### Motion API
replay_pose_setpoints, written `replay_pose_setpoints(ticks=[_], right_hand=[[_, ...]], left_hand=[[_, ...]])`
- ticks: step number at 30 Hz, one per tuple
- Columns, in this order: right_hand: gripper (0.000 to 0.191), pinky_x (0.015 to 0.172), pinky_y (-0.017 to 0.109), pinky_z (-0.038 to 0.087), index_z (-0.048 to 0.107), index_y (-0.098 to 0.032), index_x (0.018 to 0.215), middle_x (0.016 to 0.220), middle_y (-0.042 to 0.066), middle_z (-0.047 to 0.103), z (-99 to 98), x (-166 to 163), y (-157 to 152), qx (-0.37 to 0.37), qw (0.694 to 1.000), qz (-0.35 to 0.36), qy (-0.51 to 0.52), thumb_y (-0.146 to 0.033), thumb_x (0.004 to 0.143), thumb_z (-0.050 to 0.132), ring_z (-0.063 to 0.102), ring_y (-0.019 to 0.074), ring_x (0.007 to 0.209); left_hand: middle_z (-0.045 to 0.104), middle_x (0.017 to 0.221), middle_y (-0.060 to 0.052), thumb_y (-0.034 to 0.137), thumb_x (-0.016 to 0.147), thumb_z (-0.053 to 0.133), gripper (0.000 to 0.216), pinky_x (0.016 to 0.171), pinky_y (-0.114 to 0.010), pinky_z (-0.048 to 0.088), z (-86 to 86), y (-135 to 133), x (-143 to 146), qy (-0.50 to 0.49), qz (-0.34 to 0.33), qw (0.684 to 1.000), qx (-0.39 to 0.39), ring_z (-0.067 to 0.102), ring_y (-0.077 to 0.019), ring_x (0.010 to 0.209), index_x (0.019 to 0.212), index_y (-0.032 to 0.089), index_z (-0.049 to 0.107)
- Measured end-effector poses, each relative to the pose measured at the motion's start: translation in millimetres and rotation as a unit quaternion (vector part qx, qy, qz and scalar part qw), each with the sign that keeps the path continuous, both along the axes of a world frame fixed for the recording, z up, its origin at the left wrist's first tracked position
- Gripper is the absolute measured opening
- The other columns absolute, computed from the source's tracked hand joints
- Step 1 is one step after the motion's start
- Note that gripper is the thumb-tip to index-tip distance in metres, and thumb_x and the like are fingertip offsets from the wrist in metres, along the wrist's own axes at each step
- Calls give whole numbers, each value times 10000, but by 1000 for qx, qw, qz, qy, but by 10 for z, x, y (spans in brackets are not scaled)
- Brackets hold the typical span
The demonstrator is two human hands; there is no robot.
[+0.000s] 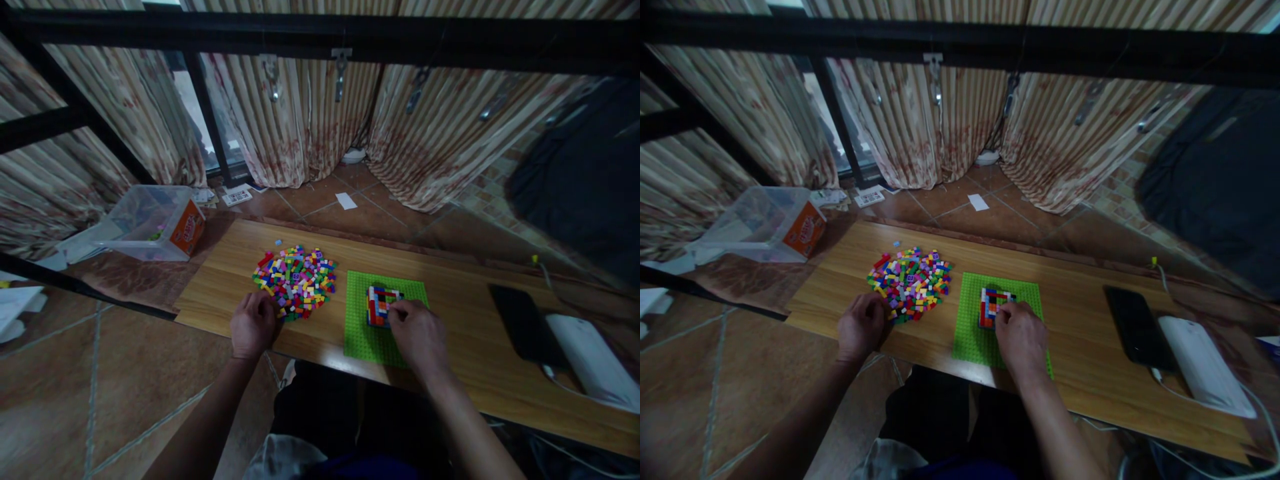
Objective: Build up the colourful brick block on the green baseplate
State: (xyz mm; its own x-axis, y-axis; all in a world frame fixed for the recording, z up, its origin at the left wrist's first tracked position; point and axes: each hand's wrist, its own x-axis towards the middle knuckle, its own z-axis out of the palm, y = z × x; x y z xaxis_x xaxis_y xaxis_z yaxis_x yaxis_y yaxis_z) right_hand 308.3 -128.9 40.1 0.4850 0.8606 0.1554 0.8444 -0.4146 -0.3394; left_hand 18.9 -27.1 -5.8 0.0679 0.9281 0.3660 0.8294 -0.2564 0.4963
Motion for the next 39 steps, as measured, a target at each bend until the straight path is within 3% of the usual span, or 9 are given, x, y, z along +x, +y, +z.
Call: replay_pose_setpoints(ticks=[5,11,27,34,39], right_hand=[[259,651,307,427,695,-189,781,809,71,693,-37,108,-8,47,994,-2,97,-374,819,517,622,203,701],[360,673,331,461,703,-162,852,847,100,708,-82,208,-136,121,978,-66,154,-466,803,516,636,218,705],[458,632,329,434,674,-157,839,807,101,694,-302,206,-168,77,976,-80,186,-594,774,552,619,218,686],[444,621,325,414,668,-168,799,760,85,674,-310,195,-139,69,978,-78,183,-591,775,534,587,210,656],[430,642,329,437,675,-166,808,772,81,694,-301,234,-136,75,967,-73,233,-581,747,581,614,213,672]], left_hand=[[654,823,-17,208,847,516,119,657,-245,409,-2,2,-3,15,7,1000,-5,605,-157,755,820,217,631],[657,830,-19,215,844,520,111,659,-246,411,3,4,-3,18,5,1000,-5,604,-155,750,825,214,629],[662,847,-34,244,843,513,125,664,-254,428,9,9,-2,5,8,1000,-8,616,-169,760,817,209,631],[664,857,-29,229,849,511,127,673,-250,426,6,7,-6,4,4,1000,-13,616,-159,774,830,209,635],[662,842,-24,210,838,514,125,654,-251,413,21,4,-5,7,6,1000,-17,608,-156,745,812,209,636]])
